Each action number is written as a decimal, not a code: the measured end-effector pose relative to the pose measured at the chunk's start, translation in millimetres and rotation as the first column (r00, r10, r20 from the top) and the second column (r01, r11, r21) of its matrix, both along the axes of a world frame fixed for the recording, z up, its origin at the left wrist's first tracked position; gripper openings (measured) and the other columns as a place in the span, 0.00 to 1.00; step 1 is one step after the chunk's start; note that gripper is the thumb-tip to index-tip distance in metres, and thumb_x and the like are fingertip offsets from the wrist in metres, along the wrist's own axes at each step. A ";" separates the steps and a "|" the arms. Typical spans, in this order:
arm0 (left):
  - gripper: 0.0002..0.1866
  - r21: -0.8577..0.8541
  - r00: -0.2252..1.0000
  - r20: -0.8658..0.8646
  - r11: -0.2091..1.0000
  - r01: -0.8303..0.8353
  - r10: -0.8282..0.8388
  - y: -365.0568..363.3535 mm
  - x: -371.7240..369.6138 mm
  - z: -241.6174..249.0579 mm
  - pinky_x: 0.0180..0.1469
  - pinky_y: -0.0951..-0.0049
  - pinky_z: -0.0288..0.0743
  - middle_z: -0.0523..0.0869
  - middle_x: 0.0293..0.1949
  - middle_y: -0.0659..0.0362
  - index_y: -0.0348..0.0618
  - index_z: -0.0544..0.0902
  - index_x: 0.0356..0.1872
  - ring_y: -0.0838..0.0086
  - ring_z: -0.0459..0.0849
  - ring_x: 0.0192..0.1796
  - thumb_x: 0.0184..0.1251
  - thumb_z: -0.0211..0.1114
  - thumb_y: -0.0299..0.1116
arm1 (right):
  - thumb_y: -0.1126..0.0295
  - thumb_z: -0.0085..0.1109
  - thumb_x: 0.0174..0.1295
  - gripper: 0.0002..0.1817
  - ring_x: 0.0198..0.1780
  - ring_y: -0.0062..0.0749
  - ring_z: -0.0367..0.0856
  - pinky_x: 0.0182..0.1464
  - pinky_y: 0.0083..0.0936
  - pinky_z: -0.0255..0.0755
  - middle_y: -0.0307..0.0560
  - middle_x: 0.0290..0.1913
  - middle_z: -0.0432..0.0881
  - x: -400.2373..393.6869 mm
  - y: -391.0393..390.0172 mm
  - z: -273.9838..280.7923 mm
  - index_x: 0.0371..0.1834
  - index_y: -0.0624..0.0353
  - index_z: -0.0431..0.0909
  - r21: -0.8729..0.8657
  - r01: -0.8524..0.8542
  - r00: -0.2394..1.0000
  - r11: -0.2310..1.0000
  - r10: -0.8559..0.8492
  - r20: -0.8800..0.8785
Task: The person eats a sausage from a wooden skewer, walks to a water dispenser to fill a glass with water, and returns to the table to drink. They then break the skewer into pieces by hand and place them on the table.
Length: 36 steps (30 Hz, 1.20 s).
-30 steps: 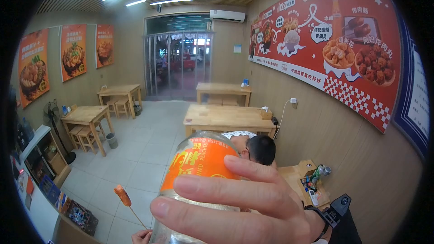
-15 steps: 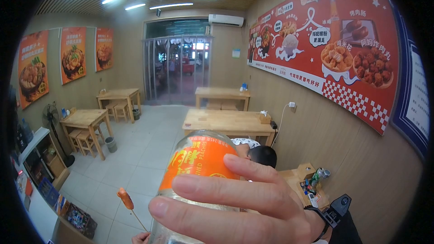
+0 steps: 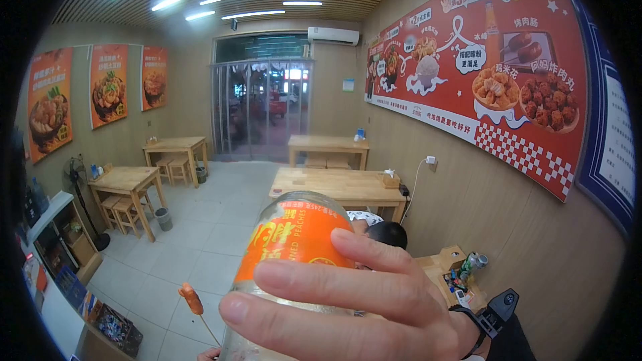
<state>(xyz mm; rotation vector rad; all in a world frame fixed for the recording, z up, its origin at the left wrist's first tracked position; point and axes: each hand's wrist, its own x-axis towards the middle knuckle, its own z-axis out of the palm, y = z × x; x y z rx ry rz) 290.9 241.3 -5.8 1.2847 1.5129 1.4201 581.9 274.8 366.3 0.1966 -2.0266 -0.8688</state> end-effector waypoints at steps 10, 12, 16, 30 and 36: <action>0.09 -0.020 0.999 -0.036 1.000 -0.005 0.004 -1.5 5.0 7.4 0.39 0.77 0.72 0.84 0.32 0.53 0.32 0.82 0.36 0.76 0.80 0.35 0.58 0.61 0.27 | 0.58 0.60 0.51 0.14 0.49 0.34 0.75 0.56 0.31 0.68 0.44 0.41 0.78 -4.6 17.9 -8.9 0.39 0.48 0.72 0.095 -0.196 0.965 0.976 0.209 -0.157; 0.09 0.007 0.997 -0.084 1.000 -0.001 0.002 -3.8 10.9 24.8 0.39 0.77 0.72 0.84 0.31 0.53 0.32 0.82 0.36 0.76 0.79 0.35 0.59 0.60 0.28 | 0.58 0.60 0.52 0.14 0.49 0.35 0.75 0.55 0.31 0.68 0.44 0.40 0.79 -3.2 1.1 -9.9 0.39 0.48 0.73 0.073 -0.195 0.967 0.978 0.204 -0.149; 0.09 -0.001 0.991 -0.133 1.000 0.008 -0.008 -1.3 8.2 21.6 0.39 0.76 0.72 0.84 0.31 0.52 0.32 0.81 0.37 0.77 0.80 0.34 0.59 0.60 0.28 | 0.58 0.60 0.51 0.15 0.45 0.36 0.76 0.50 0.30 0.71 0.48 0.42 0.77 6.9 -17.4 -10.9 0.38 0.50 0.72 -0.416 0.097 0.991 0.904 -0.127 -0.047; 0.07 0.220 0.924 -0.347 0.972 -0.089 0.163 20.1 -16.4 66.4 0.31 0.76 0.71 0.81 0.26 0.56 0.39 0.83 0.34 0.72 0.79 0.27 0.53 0.61 0.22 | 0.63 0.74 0.35 0.35 0.50 0.39 0.72 0.54 0.34 0.65 0.52 0.45 0.74 26.9 19.7 -212.6 0.47 0.65 0.68 -0.964 -0.256 0.945 0.068 -0.192 -0.265; 0.10 0.427 0.824 -0.445 0.892 -0.148 0.350 11.5 -26.4 74.3 0.29 0.75 0.71 0.81 0.26 0.57 0.41 0.83 0.33 0.70 0.79 0.29 0.48 0.63 0.20 | 0.74 0.71 0.34 0.34 0.52 0.33 0.70 0.57 0.29 0.62 0.50 0.48 0.72 11.1 11.4 -303.3 0.49 0.67 0.68 -0.785 -0.435 0.896 -0.440 -0.296 -0.331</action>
